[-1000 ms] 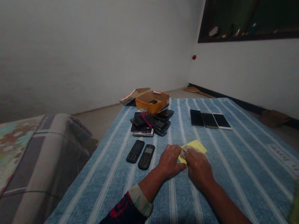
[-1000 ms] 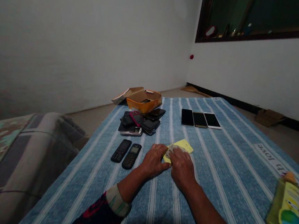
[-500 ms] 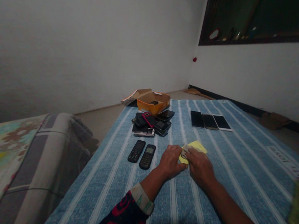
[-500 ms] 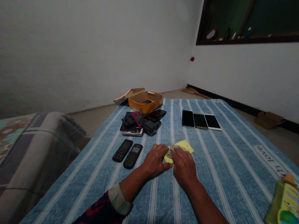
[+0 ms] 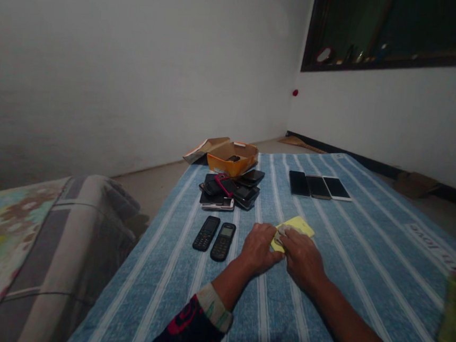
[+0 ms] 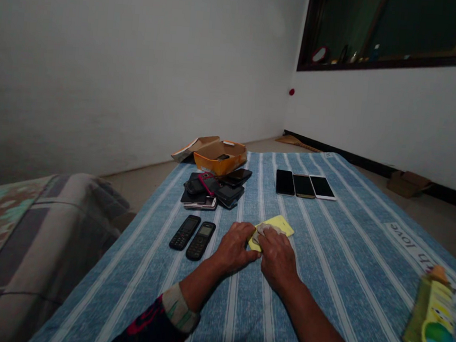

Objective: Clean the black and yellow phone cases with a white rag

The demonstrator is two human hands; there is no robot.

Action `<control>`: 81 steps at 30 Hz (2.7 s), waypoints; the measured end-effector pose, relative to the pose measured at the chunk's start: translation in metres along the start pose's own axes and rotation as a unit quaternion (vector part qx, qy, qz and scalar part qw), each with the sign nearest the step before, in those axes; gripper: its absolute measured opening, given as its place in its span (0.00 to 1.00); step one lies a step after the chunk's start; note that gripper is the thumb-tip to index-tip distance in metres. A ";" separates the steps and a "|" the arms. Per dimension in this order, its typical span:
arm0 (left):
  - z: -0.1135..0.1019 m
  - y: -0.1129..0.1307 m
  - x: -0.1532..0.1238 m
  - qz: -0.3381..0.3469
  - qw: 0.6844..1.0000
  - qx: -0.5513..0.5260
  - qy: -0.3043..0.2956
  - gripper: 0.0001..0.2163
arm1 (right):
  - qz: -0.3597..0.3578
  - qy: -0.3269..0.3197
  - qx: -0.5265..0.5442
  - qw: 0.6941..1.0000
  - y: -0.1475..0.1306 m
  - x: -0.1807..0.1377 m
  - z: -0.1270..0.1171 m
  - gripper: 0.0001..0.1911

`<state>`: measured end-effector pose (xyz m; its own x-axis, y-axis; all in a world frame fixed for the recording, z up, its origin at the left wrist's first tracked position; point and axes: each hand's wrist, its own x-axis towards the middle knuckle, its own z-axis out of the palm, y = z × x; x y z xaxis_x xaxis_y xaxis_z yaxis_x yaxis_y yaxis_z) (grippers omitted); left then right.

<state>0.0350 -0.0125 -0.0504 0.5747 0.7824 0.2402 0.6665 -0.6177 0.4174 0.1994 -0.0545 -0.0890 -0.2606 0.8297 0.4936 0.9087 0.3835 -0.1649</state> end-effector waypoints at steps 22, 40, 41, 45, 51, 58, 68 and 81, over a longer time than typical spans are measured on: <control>0.002 -0.001 0.001 -0.004 1.000 -0.001 0.008 0.16 | 0.006 -0.015 0.022 1.000 0.001 0.003 -0.004 0.20; -0.002 0.000 -0.001 -0.010 1.000 0.012 -0.003 0.18 | 0.035 -0.004 -0.002 0.999 0.023 0.006 0.001 0.23; -0.002 0.000 0.000 -0.011 1.000 0.013 -0.004 0.18 | 0.040 -0.003 -0.006 0.999 0.024 0.007 0.000 0.22; -0.003 0.000 0.000 -0.010 1.000 0.016 -0.007 0.18 | 0.068 0.002 -0.025 0.997 0.030 0.009 -0.005 0.20; -0.004 0.002 -0.001 -0.013 1.000 0.017 -0.002 0.17 | 0.083 -0.003 -0.036 0.996 0.025 0.007 -0.005 0.22; 0.000 -0.001 0.000 -0.002 1.000 0.003 0.010 0.13 | 0.013 -0.024 0.040 0.999 -0.014 0.006 0.000 0.22; -0.007 0.000 0.002 -0.012 1.000 0.005 0.008 0.13 | 0.111 -0.041 0.012 0.993 0.010 0.012 -0.011 0.25; -0.004 -0.005 0.003 0.000 0.999 -0.023 0.028 0.16 | 0.073 -0.076 0.048 0.993 -0.011 0.034 -0.012 0.19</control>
<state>0.0310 -0.0065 -0.0482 0.5455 0.7870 0.2883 0.6438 -0.6137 0.4570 0.1845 -0.0354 -0.0603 -0.1822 0.9282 0.3246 0.9067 0.2863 -0.3097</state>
